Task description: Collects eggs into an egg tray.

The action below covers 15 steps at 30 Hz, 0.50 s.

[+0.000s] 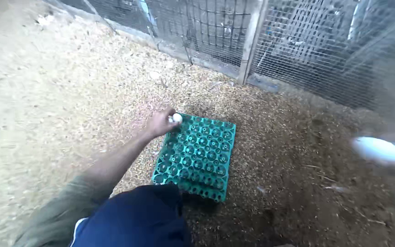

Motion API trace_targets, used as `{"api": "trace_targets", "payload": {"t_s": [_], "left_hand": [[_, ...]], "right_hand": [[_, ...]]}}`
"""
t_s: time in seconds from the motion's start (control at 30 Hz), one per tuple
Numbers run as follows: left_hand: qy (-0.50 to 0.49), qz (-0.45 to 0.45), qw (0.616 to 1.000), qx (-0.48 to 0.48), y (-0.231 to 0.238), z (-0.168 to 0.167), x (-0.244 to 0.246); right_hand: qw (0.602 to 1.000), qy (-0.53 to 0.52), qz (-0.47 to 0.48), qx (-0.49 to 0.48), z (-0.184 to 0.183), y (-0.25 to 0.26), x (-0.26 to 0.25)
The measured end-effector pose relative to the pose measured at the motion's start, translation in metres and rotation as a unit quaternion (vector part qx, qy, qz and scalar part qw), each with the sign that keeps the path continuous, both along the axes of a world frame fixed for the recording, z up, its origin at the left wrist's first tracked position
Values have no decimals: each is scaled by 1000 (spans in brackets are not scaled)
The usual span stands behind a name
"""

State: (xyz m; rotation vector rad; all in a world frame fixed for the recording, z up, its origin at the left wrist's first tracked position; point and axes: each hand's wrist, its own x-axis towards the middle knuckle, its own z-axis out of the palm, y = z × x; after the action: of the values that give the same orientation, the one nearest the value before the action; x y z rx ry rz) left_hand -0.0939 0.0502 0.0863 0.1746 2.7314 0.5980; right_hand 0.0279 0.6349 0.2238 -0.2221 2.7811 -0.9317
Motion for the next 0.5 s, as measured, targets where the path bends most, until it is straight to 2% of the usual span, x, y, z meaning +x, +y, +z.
{"api": "trace_targets", "payload": {"t_s": [0.07, 0.2, 0.3, 0.4, 0.5], "left_hand": [[0, 0, 1000, 12, -2, -15, -1], [24, 2, 999, 49, -10, -24, -1], [-2, 97, 986, 138, -20, -18, 7], [-68, 231, 933, 266, -33, -9, 19], [-106, 299, 867, 385, -41, -5, 35]], "right_hand": [[996, -21, 76, 51, 2, -55, -44], [975, -129, 151, 103, -5, -202, -109], [952, -183, 203, 135, -35, -293, -141], [936, -183, 230, 191, -68, -362, -160], [915, -184, 249, 258, -90, -400, -167]]}}
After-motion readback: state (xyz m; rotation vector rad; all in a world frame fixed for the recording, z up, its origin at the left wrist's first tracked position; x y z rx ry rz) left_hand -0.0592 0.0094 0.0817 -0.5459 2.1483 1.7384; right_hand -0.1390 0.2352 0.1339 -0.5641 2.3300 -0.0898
